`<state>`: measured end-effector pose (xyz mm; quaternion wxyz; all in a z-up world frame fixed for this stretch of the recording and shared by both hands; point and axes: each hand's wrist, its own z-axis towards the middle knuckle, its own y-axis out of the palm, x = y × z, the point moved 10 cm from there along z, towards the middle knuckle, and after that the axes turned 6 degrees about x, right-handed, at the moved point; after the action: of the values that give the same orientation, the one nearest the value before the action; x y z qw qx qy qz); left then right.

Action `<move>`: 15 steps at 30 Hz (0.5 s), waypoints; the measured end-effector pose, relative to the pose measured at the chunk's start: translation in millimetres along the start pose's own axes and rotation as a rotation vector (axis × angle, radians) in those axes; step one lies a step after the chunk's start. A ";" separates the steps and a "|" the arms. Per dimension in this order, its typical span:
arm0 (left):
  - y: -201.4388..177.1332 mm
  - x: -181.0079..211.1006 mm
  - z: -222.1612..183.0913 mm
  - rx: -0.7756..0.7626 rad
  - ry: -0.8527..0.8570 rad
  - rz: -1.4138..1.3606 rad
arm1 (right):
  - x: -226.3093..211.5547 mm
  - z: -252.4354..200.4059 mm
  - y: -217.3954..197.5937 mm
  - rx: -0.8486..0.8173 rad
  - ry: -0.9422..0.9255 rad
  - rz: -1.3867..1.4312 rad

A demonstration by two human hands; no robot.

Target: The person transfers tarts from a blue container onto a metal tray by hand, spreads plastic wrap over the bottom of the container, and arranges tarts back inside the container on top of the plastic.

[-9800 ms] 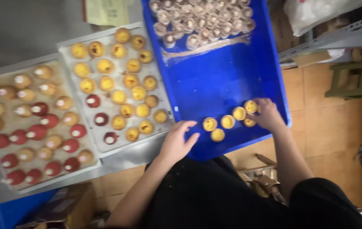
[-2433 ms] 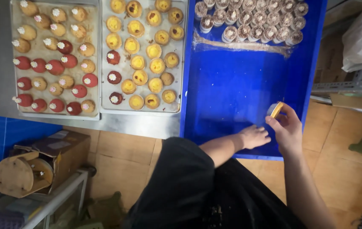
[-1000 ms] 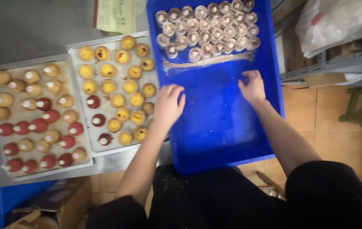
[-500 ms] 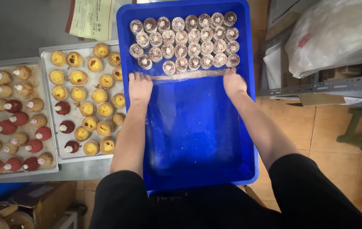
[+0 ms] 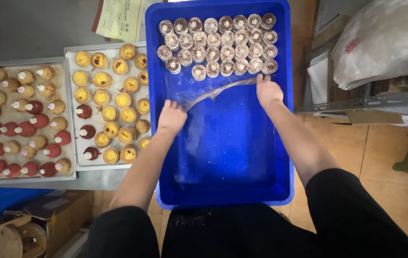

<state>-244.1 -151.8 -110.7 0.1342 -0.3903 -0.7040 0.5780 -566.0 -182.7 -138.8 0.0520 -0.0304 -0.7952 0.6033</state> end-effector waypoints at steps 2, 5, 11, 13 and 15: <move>1.8 3.8 -6.4 -0.037 0.015 -0.020 | -4.6 -5.3 -11.5 -0.008 0.013 0.034; 0.9 3.7 -14.5 -0.043 0.016 -0.047 | -18.5 -11.3 -17.3 0.013 -0.052 0.049; -0.7 -3.5 -26.2 -0.044 0.035 -0.039 | -29.1 -21.4 -11.9 0.094 -0.188 -0.073; -6.5 -0.2 -31.1 -0.017 0.054 -0.048 | -35.5 -34.6 -13.8 0.099 -0.220 -0.090; -17.1 1.3 -33.1 0.003 0.062 -0.053 | -39.8 -49.1 -21.7 0.115 -0.261 -0.139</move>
<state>-230.6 -127.9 -85.6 0.1717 -0.3890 -0.7087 0.5629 -520.2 -146.0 -106.6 -0.0086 0.1063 -0.7595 0.6417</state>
